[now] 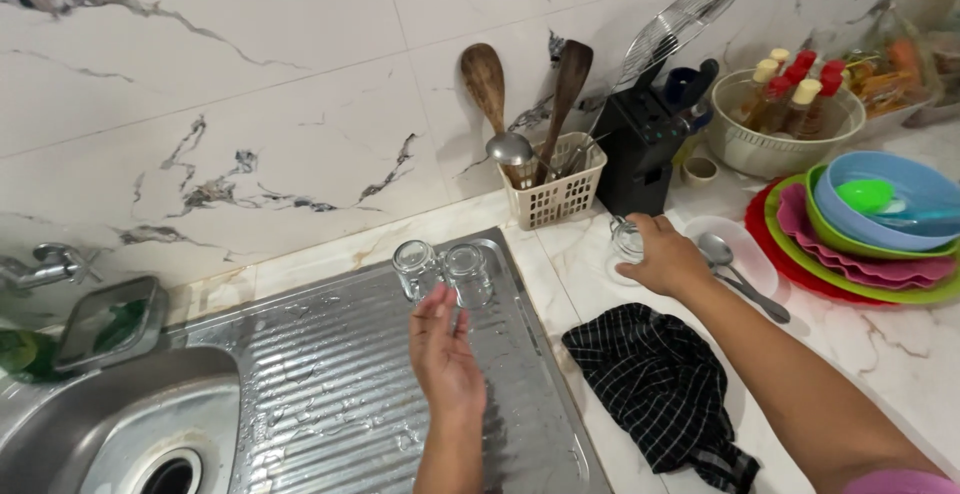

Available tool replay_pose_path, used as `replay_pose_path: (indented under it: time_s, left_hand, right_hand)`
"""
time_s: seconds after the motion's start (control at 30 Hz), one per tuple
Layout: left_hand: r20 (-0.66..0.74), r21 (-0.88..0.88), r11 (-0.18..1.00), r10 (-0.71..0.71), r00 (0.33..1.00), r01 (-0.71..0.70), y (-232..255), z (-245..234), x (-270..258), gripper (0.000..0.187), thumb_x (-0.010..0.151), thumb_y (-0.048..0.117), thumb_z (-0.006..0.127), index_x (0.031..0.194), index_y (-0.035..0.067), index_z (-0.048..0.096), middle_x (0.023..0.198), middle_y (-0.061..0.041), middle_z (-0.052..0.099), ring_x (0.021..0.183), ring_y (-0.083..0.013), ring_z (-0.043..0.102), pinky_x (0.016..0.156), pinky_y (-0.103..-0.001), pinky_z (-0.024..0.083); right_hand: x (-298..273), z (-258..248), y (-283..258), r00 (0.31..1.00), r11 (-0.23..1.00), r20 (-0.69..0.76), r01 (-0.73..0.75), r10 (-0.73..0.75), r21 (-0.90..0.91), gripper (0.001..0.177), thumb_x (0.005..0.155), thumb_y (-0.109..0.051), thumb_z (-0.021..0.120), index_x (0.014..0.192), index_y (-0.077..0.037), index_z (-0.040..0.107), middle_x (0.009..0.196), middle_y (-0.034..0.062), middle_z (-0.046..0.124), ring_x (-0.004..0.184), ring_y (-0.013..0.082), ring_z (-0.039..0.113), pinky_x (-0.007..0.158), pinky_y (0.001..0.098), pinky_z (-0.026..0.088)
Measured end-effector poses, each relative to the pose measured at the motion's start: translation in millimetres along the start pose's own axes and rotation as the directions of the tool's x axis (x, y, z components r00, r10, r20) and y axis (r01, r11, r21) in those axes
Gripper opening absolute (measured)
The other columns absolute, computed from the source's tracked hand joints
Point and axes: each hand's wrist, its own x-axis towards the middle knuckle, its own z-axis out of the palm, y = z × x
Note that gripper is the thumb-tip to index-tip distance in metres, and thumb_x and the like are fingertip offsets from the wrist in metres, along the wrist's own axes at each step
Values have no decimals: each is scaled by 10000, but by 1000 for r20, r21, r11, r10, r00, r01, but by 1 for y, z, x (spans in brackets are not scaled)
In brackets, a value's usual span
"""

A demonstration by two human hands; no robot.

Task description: The recorder is drying various washed dishes, plastic containers, and glass jars using a black and white striped cloth at a kitchen counter.

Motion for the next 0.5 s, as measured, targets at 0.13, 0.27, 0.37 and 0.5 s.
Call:
replay_pose_path:
  time_s: [0.13,0.27,0.37,0.5]
  left_hand:
    - [-120,19,995,95,988,-93,19,-13,12,195,974,140,586,1168,123,582,1309,-62,640,1237,-188,589,1017,-371,450]
    - [-130,-22,974,221,967,-226,28,-31,22,203,986,146,594,1185,117,565,1309,-73,645,1238,-201,592,1029,-367,463]
    - [-147,77,946,323,935,-315,25,-44,33,257,989,101,644,1234,71,570,1317,-108,618,1262,-237,566,1051,-397,447]
    - [-99,341,856,443,891,-388,20,-48,45,459,901,91,698,1329,69,533,1377,-133,582,1350,-265,536,1153,-409,413]
  right_hand:
    - [7,5,4,1000,1000,-1,3,-3,-5,931,743,-432,825,1530,-187,393,1478,168,498,1238,368,611,1015,447,513]
    - [19,12,9,1000,999,19,1,-1,-32,953,747,-466,820,1550,-184,390,1497,196,492,1267,384,595,1030,460,507]
    - [31,17,16,999,1000,32,7,-6,-27,995,746,-488,816,1582,-186,368,1519,215,483,1286,392,590,1037,465,511]
    - [24,22,21,998,998,-4,69,-69,7,1083,736,-524,813,1627,-176,306,1531,249,445,1323,406,546,1045,486,498]
